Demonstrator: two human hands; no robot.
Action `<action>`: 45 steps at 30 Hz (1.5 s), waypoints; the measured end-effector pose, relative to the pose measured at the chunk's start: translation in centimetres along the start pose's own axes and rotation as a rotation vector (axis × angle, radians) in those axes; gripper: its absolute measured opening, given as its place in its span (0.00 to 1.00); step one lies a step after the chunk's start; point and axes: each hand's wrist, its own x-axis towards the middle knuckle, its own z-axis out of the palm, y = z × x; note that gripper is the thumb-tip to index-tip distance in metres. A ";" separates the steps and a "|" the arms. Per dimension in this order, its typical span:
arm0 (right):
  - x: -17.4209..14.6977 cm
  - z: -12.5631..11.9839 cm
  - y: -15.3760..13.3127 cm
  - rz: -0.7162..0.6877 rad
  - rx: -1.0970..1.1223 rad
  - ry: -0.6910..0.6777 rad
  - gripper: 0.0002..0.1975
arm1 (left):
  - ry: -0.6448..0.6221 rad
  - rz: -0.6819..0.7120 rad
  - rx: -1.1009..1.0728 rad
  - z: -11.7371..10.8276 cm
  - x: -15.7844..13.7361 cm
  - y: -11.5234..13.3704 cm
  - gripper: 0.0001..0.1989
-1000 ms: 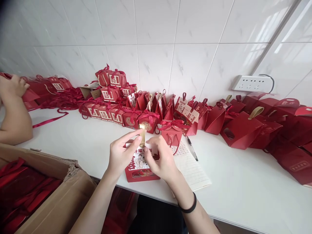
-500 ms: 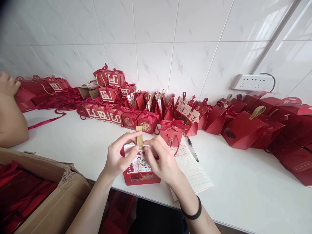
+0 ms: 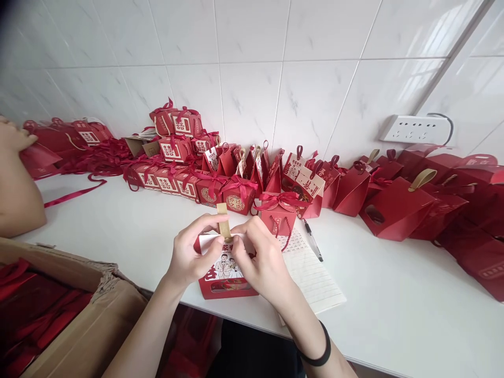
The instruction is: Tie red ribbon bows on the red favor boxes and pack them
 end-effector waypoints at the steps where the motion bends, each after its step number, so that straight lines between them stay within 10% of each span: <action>1: 0.0 0.0 0.0 -0.002 0.002 -0.002 0.05 | -0.003 -0.007 -0.006 0.0 0.0 0.0 0.14; 45: -0.4 -0.2 -0.2 0.019 -0.011 -0.026 0.06 | 0.028 0.084 0.181 -0.6 0.5 1.6 0.05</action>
